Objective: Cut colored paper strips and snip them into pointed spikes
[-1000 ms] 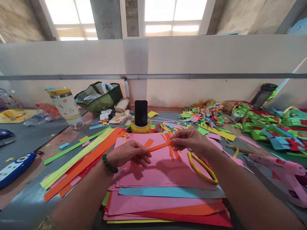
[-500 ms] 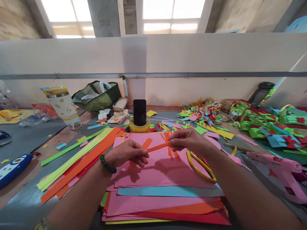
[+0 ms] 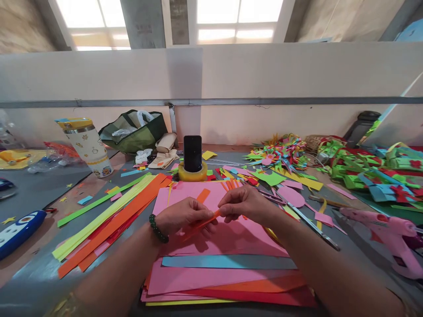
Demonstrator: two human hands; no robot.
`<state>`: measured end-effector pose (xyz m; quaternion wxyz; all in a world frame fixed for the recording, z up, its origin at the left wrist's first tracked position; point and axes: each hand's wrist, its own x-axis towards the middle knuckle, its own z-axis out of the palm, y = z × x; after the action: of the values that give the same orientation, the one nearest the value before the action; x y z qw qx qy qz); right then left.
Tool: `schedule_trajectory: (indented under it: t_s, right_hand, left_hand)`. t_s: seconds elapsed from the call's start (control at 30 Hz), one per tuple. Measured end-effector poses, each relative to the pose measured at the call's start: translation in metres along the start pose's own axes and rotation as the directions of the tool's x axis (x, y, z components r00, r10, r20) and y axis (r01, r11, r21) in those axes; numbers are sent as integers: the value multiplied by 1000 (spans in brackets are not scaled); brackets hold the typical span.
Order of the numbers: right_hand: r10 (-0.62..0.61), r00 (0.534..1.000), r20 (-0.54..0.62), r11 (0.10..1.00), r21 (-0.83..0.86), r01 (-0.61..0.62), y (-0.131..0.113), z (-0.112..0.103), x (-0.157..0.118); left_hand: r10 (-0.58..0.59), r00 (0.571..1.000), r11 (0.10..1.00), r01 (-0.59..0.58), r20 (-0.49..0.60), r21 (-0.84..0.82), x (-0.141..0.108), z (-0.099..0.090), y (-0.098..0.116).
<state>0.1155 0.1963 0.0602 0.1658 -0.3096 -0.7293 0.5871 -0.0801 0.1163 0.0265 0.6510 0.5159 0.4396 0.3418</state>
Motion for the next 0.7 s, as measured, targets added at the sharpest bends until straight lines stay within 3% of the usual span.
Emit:
schedule_trajectory:
  t_s: [0.3,0.5,0.7]
  right_hand:
    - [36,998,49,998,-48,-33,1,2,1]
    - [75,995,65,989,-131,-66,8,0,8]
    - [53,997,64,997,-63,-49,11,-3,10]
  left_hand:
    - [-13,999,995,9,-47,-97,0,7,2]
    - [9,998,999,-12,-67,-40,1,10,5]
    - [5,995,1000,-5,-97,-3,2,8,4]
